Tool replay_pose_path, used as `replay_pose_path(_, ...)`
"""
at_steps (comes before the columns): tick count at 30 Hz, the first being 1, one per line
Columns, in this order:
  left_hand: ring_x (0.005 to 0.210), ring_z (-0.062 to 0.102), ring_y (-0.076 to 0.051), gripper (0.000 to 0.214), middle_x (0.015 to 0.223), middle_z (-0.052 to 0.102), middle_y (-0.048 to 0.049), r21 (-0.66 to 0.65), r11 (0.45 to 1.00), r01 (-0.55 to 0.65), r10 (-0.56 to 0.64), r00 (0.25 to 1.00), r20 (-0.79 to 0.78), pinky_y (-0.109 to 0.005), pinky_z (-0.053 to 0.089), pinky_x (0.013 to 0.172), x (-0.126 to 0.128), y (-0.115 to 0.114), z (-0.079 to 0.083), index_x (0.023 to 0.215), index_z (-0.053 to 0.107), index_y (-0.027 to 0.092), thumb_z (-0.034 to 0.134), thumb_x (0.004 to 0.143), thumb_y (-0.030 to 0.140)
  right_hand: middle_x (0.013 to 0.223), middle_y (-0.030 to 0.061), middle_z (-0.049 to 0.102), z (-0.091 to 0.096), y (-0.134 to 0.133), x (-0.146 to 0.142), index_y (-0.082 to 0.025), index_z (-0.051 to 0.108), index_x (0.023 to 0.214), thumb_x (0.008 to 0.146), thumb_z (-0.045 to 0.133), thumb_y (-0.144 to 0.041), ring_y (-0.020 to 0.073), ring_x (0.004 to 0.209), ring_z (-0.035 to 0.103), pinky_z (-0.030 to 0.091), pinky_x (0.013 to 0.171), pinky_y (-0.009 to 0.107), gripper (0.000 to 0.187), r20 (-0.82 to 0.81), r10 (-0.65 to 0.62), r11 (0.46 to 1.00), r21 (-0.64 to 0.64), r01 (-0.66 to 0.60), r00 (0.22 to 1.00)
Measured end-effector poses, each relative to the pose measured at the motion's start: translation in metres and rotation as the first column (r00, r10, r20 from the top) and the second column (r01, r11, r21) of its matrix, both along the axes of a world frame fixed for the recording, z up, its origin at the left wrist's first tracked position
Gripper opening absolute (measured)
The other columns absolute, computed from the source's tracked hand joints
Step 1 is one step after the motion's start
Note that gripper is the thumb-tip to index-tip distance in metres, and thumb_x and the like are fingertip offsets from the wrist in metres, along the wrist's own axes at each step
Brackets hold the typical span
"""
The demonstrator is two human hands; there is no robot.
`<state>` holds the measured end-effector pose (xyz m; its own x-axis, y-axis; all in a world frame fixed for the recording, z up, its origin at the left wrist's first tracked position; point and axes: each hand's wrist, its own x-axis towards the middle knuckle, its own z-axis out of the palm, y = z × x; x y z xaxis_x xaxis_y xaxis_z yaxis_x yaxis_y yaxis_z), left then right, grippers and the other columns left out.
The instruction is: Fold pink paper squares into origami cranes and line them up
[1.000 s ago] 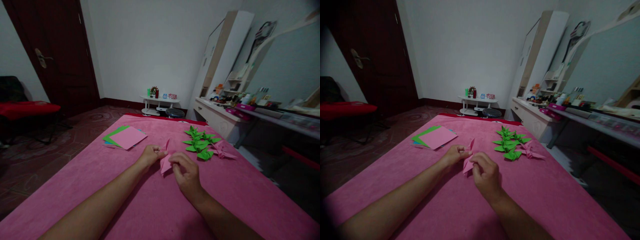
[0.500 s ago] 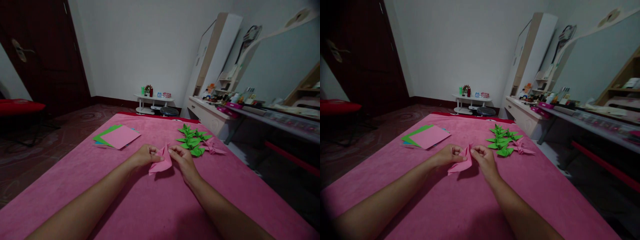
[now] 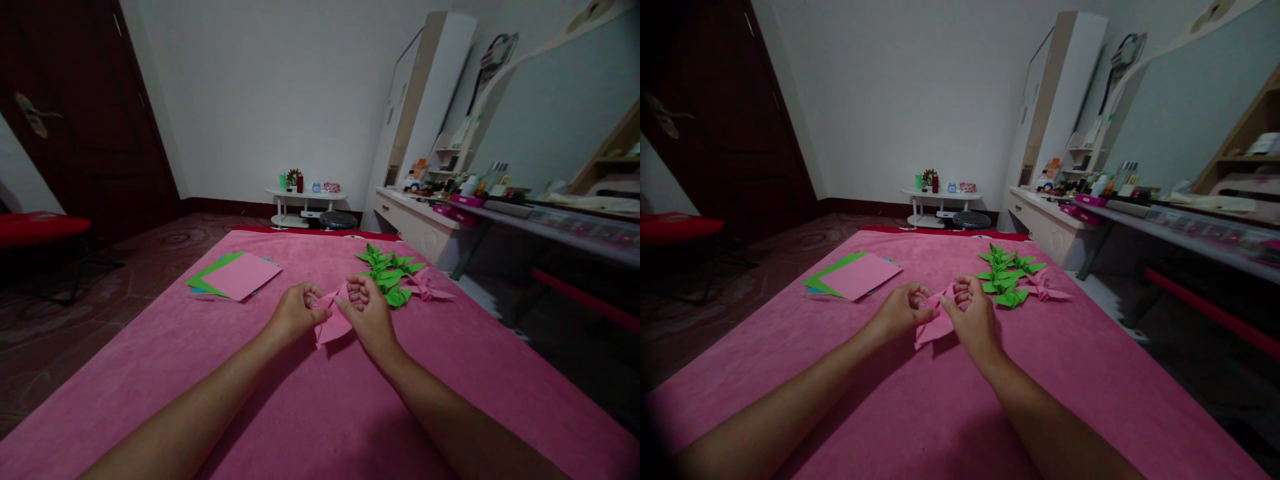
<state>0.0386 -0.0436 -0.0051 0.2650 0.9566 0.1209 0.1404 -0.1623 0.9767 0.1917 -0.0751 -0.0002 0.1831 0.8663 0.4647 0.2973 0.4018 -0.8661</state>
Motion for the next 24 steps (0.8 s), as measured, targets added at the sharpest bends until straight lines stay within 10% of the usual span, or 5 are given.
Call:
replay_pose_path(13,0.043,0.041,-0.005,0.034,0.052,0.045,0.0086,0.070,0.992,0.101,-0.106,0.992,0.071,-0.015,0.025,0.043,0.008,-0.022,0.011,0.089,0.050,0.019,0.070,0.063,0.029,0.063,-0.0018,0.056,0.001,0.008,0.010,-0.016,0.060,0.068,0.061,0.055,-0.017,0.0111,0.055,0.047,0.034,0.050,0.022,0.008,-0.308,0.150,0.967,-0.150,-0.204,0.939)
replay_pose_path(24,0.038,0.048,-0.008,0.061,0.053,0.059,0.0043,-0.246,0.942,0.229,-0.179,0.961,0.210,-0.016,0.030,0.040,0.006,-0.018,0.019,0.089,0.042,0.019,0.082,0.046,0.035,0.062,-0.0007,0.059,0.018,0.002,0.014,-0.014,0.063,0.065,0.060,0.064,-0.025,0.0112,0.054,0.049,0.037,0.054,0.023,0.011,-0.393,0.325,0.911,-0.115,-0.397,0.860)
